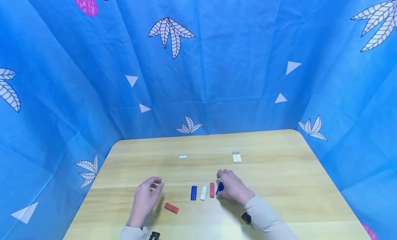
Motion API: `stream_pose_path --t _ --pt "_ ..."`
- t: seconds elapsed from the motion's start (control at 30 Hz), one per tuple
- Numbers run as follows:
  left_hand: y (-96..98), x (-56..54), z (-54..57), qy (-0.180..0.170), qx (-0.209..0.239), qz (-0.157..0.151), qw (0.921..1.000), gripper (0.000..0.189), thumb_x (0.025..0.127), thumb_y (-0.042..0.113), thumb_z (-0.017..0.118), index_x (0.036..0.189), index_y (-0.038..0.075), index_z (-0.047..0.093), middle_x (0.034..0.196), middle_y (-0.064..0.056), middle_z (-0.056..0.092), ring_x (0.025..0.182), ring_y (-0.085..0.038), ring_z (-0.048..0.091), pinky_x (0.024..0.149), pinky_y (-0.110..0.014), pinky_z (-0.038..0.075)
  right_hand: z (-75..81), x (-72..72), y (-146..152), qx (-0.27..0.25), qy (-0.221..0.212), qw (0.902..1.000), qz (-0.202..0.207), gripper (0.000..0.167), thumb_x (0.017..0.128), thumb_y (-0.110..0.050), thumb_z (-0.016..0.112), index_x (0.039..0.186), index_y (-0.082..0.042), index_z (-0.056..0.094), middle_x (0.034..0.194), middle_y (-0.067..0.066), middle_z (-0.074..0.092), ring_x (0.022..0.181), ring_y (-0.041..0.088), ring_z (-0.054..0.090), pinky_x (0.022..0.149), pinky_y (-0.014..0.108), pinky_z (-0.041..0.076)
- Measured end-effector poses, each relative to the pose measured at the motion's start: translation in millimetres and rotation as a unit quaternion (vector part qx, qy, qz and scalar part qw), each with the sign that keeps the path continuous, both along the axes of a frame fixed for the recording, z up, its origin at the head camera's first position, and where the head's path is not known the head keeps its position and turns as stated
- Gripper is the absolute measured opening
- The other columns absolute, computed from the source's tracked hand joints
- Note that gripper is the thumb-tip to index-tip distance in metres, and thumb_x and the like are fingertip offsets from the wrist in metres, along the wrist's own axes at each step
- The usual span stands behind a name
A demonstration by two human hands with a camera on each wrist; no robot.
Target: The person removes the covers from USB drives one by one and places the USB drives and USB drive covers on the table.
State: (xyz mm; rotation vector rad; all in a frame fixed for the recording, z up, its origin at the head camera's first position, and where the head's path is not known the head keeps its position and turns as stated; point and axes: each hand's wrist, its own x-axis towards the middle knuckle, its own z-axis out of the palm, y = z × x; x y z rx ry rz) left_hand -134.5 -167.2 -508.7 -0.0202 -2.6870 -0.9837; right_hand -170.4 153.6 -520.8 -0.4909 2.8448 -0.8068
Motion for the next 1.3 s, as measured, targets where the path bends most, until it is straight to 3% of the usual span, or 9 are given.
stream_pose_path --t 0.17,0.37,0.67,0.9,1.1,1.3 --pt "4.1 0.3 0.2 0.000 0.010 -0.007 0.9999 0.016 0.089 0.008 0.073 0.105 0.007 0.073 0.100 -0.007 0.078 0.083 -0.019 0.073 0.079 -0.043 0.058 -10.8 1.9 2 0.017 0.020 0.9995 0.016 0.049 0.064 -0.010 0.092 0.104 -0.010 0.062 0.094 0.003 0.062 0.088 0.017 0.055 0.081 0.039 0.054" --pt "9.5 3.2 -0.5 -0.015 0.020 -0.008 0.9997 0.015 0.089 0.008 0.073 0.105 0.007 0.073 0.099 -0.006 0.078 0.083 -0.017 0.072 0.080 -0.042 0.058 -13.4 1.5 3 0.004 0.032 0.9991 0.028 0.042 0.068 -0.006 0.088 0.100 -0.009 0.061 0.090 0.003 0.061 0.085 0.016 0.055 0.077 0.036 0.053" --pt "17.5 2.1 0.0 -0.016 0.021 -0.021 0.9994 0.016 0.090 0.009 0.073 0.105 0.007 0.074 0.099 -0.004 0.078 0.084 -0.016 0.073 0.082 -0.040 0.057 -10.8 -5.2 5 -0.043 0.014 0.9988 -0.018 0.058 0.066 -0.004 0.089 0.118 -0.005 0.062 0.100 0.006 0.068 0.093 0.020 0.062 0.087 0.042 0.056" --pt "27.0 -5.2 5.0 -0.007 0.021 -0.032 0.9992 0.015 0.091 0.011 0.073 0.106 0.009 0.074 0.099 -0.004 0.078 0.084 -0.016 0.073 0.082 -0.039 0.057 7.0 -15.8 14 -0.047 0.048 0.9973 -0.030 0.060 0.068 -0.004 0.088 0.121 -0.006 0.059 0.112 0.011 0.070 0.101 0.028 0.066 0.091 0.045 0.058" --pt "40.1 -12.8 11.1 0.006 0.028 -0.054 0.9981 0.014 0.092 0.009 0.072 0.105 0.009 0.074 0.096 -0.003 0.078 0.083 -0.016 0.072 0.078 -0.033 0.057 26.3 -19.6 19 -0.081 0.087 0.9925 -0.031 0.058 0.070 -0.001 0.086 0.121 -0.006 0.058 0.115 0.014 0.069 0.106 0.035 0.067 0.091 0.049 0.058" --pt "61.4 -17.9 19.8 0.010 0.064 -0.093 0.9936 0.017 0.093 0.015 0.071 0.109 0.009 0.072 0.095 -0.003 0.077 0.086 -0.017 0.071 0.078 -0.038 0.059 44.9 -14.0 14 -0.100 0.147 0.9835 -0.032 0.060 0.069 -0.008 0.090 0.121 -0.004 0.061 0.114 0.010 0.069 0.099 0.027 0.067 0.086 0.043 0.059"
